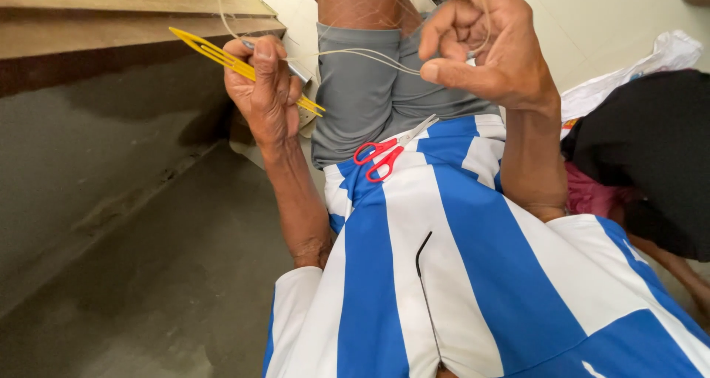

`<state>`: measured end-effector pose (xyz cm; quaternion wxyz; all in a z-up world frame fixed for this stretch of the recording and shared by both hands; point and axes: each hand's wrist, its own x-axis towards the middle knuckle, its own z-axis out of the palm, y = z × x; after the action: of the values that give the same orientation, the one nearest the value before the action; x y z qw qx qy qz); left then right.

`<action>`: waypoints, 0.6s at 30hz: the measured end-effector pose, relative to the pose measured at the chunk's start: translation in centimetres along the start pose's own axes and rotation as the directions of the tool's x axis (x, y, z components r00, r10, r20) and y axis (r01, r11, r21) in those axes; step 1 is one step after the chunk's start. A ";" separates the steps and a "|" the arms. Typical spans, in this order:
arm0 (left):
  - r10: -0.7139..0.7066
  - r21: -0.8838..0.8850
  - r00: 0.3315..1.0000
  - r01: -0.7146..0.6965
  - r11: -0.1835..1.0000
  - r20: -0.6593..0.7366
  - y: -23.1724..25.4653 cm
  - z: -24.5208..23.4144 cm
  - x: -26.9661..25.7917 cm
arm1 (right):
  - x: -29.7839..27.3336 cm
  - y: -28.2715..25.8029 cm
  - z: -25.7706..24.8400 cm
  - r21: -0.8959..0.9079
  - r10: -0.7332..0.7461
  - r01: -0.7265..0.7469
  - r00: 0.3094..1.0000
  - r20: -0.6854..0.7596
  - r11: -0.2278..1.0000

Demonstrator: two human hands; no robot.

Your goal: Repairing a fishing net using a netting needle and scissors while sitting on the floor.

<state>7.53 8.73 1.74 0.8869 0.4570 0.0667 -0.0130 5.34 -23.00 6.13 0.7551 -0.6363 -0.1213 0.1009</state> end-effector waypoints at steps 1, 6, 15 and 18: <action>0.008 -0.003 1.000 -0.008 1.000 -0.010 -0.1 0.0 -0.1 | 0.0 -0.1 0.2 -0.001 0.001 -0.001 1.000 0.013 1.000; -0.028 -0.014 0.999 0.029 0.999 0.016 -0.1 1.0 -0.8 | -0.3 0.2 0.6 -0.110 0.007 -0.016 0.997 -0.076 0.994; -0.039 -0.019 0.999 0.039 0.999 -0.008 -0.1 1.0 -1.8 | -0.3 2.6 1.1 0.008 0.028 -0.028 0.997 -0.071 1.000; -0.041 -0.013 0.999 0.041 0.999 -0.013 0.0 1.2 -2.2 | -0.3 3.1 1.6 0.023 0.027 -0.025 0.997 -0.069 0.999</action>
<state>5.43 7.67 2.72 0.8890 0.4498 0.0817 -0.0277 4.60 -21.04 3.31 0.7645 -0.6325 -0.0858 0.0900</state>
